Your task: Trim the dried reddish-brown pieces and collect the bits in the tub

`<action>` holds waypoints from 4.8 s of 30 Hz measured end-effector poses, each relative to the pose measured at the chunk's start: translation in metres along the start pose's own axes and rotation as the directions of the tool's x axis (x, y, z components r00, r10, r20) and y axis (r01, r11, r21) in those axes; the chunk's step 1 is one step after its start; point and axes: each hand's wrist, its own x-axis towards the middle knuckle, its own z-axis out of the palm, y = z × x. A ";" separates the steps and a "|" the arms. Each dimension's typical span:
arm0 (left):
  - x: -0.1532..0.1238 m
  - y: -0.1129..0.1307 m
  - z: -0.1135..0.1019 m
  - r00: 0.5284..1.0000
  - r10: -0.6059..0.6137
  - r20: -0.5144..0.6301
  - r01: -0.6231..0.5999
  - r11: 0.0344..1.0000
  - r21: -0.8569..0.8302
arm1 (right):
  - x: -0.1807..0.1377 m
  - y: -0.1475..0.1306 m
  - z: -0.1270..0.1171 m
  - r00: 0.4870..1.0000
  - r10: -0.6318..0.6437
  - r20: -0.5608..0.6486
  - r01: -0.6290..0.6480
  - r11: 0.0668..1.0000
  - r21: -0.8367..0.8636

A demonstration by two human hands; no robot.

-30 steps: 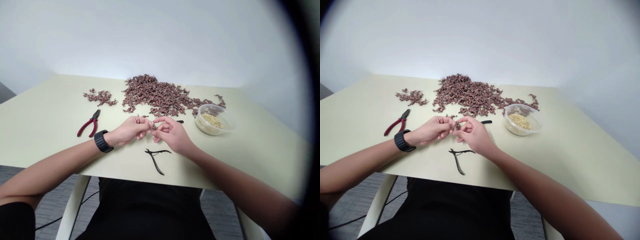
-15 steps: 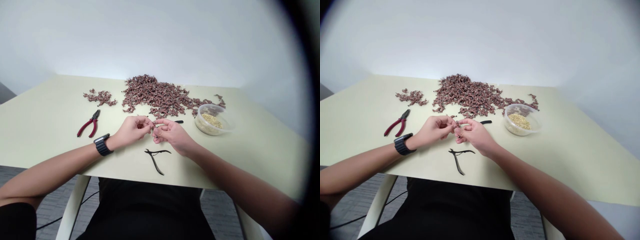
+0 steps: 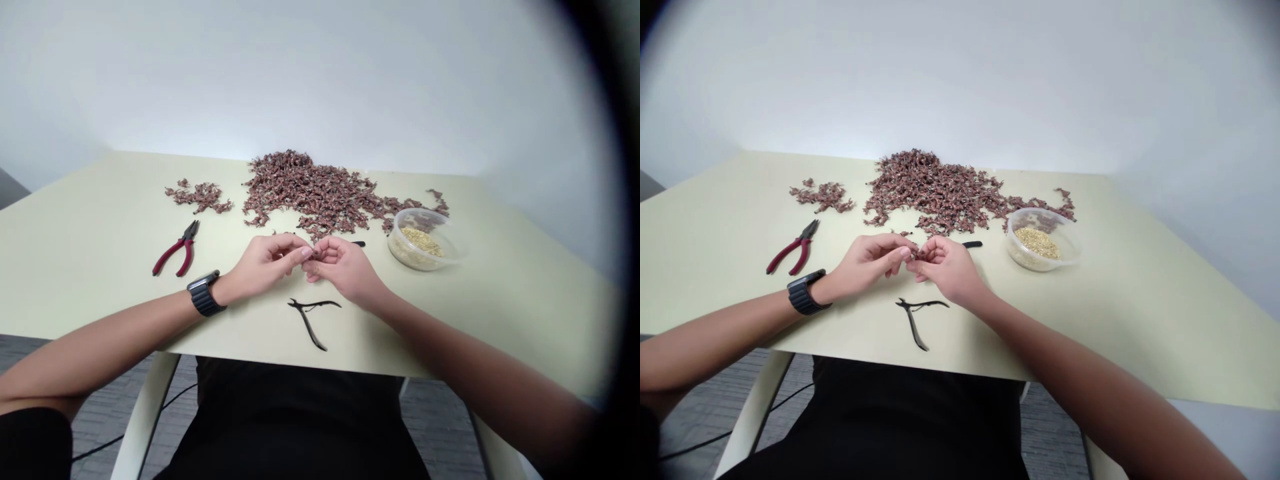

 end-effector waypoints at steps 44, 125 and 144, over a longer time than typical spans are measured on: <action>-0.001 0.003 -0.013 0.951 0.303 0.056 -0.288 0.807 0.516 | -0.010 -0.005 0.003 0.996 -0.051 0.069 0.055 0.996 -0.065; -0.006 -0.008 -0.007 0.895 0.407 0.181 -0.426 0.666 0.613 | -0.011 -0.022 -0.003 0.959 0.181 0.218 -0.172 0.983 -0.060; 0.009 0.002 -0.011 0.848 -0.408 0.339 0.518 0.773 -0.366 | -0.009 0.003 -0.011 0.903 -0.387 0.186 0.400 0.600 -0.693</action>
